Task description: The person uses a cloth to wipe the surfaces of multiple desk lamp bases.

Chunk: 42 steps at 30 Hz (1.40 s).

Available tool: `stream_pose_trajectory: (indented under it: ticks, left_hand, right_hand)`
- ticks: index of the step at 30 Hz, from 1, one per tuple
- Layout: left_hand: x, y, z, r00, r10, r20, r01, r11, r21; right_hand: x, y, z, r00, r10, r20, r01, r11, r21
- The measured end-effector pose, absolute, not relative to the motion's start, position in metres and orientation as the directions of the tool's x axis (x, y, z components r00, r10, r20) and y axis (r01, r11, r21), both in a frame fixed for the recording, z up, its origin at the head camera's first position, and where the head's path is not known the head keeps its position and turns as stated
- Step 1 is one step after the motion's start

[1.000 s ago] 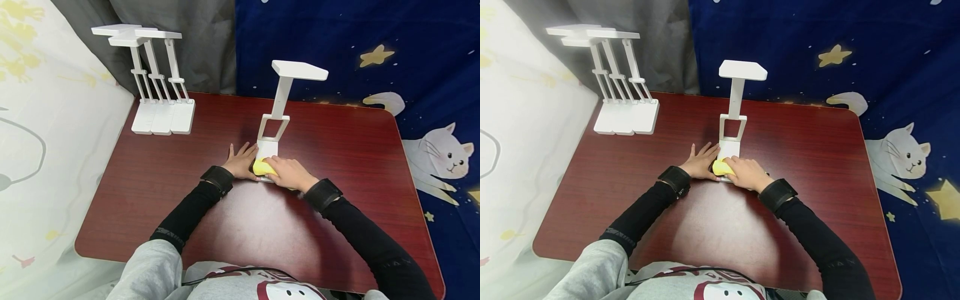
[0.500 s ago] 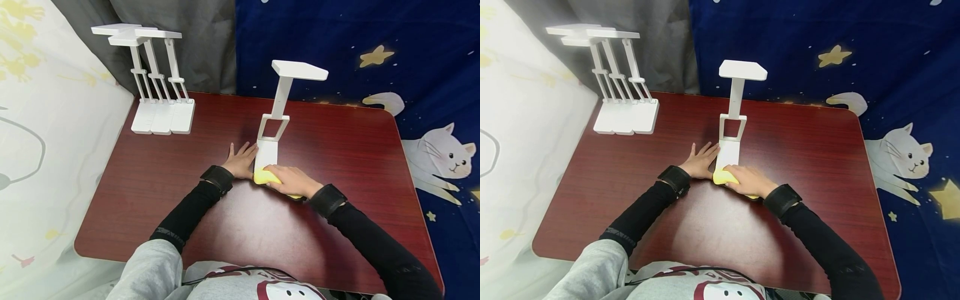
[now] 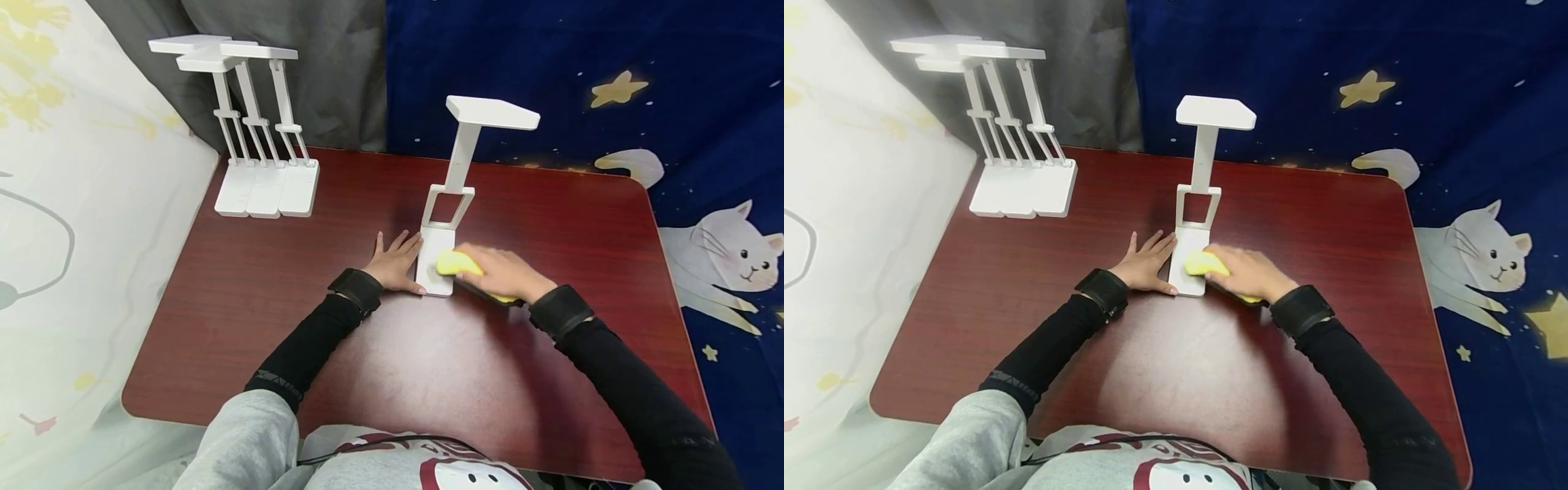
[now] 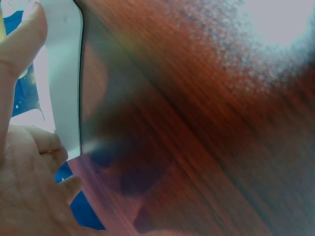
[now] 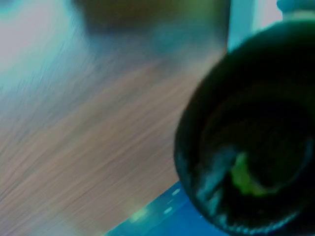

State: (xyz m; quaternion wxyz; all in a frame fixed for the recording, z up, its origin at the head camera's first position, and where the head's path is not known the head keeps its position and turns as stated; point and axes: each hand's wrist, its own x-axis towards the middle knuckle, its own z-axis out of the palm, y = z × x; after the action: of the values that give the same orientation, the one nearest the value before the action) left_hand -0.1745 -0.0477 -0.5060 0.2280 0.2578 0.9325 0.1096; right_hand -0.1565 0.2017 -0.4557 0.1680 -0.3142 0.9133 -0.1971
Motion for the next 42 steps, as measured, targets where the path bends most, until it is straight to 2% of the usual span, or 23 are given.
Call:
stream_pose_trajectory:
  ticks: [3,6,9,13,24,38,42]
  left_hand:
    - [-0.175,-0.047,-0.507,-0.767,0.527,-0.367,0.427,0.845,0.321]
    - [-0.174,-0.047,-0.506,-0.767,0.524,-0.371,0.423,0.847,0.322]
    - [-0.173,-0.047,-0.504,-0.766,0.523,-0.374,0.419,0.847,0.327]
    - [-0.172,-0.046,-0.504,-0.764,0.524,-0.377,0.422,0.847,0.323]
    - [-0.175,-0.046,-0.507,-0.758,0.536,-0.371,0.432,0.839,0.330]
    - [-0.175,-0.047,-0.502,-0.753,0.526,-0.395,0.419,0.847,0.328]
    - [-0.175,-0.046,-0.502,-0.753,0.525,-0.398,0.422,0.848,0.321]
  right_hand:
    - [-0.171,0.213,-0.460,-0.837,-0.515,-0.184,-0.424,0.824,-0.376]
    - [-0.182,0.219,-0.470,-0.895,-0.404,-0.190,-0.346,0.897,-0.275]
    - [-0.190,0.219,-0.482,-0.933,-0.318,-0.167,-0.287,0.939,-0.188]
    - [-0.197,0.208,-0.492,-0.961,-0.252,-0.117,-0.237,0.963,-0.129]
    - [-0.193,0.184,-0.493,-0.959,-0.260,-0.109,-0.248,0.962,-0.116]
    - [-0.160,0.189,-0.497,-0.914,-0.403,-0.051,-0.399,0.914,-0.069]
    - [-0.153,0.192,-0.497,-0.901,-0.428,-0.067,-0.424,0.903,-0.067]
